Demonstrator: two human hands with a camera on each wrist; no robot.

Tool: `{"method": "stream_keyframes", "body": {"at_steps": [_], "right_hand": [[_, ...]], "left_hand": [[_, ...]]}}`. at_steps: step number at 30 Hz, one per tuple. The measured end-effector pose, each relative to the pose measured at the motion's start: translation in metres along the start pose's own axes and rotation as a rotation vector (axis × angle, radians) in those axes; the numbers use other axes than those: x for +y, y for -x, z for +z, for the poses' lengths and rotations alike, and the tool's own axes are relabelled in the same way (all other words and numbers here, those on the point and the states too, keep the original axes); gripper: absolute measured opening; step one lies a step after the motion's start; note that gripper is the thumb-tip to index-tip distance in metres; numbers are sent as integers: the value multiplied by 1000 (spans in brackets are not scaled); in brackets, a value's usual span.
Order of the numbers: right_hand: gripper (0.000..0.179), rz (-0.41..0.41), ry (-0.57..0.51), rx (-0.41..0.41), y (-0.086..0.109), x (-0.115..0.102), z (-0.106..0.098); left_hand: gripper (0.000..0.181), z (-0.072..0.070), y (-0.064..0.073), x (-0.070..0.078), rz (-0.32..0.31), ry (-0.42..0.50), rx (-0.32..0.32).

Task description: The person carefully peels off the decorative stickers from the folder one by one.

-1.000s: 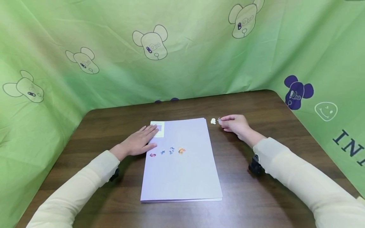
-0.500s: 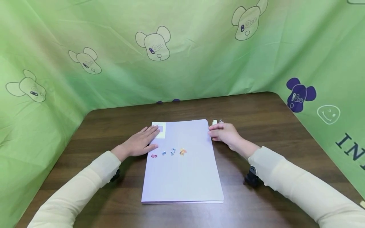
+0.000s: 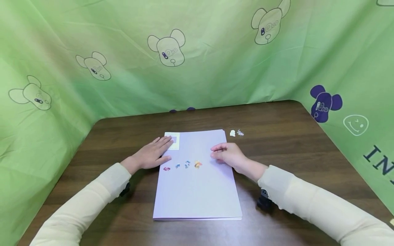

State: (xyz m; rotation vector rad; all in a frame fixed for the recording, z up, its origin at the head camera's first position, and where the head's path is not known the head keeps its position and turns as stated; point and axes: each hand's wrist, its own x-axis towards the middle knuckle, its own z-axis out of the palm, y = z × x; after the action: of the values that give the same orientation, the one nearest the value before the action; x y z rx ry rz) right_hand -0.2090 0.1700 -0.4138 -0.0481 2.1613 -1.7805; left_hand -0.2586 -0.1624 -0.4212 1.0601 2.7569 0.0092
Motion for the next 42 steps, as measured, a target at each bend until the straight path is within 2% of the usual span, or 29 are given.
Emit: {"method": "stream_keyframes", "body": {"at_steps": [14, 22, 29, 36, 42], "right_hand": [[33, -35, 73, -43, -2, 3, 24], [29, -51, 181, -45, -5, 3, 27], [25, -84, 250, -45, -8, 4, 32], [22, -127, 387, -14, -12, 8, 38], [21, -164, 467, -44, -13, 6, 38]], "left_hand": [[77, 1, -1, -1, -7, 1, -8], [76, 3, -2, -3, 11, -18, 14], [76, 2, -1, -2, 10, -4, 9], [76, 2, -2, -2, 12, -7, 4], [77, 2, -1, -2, 5, -10, -6]]}}
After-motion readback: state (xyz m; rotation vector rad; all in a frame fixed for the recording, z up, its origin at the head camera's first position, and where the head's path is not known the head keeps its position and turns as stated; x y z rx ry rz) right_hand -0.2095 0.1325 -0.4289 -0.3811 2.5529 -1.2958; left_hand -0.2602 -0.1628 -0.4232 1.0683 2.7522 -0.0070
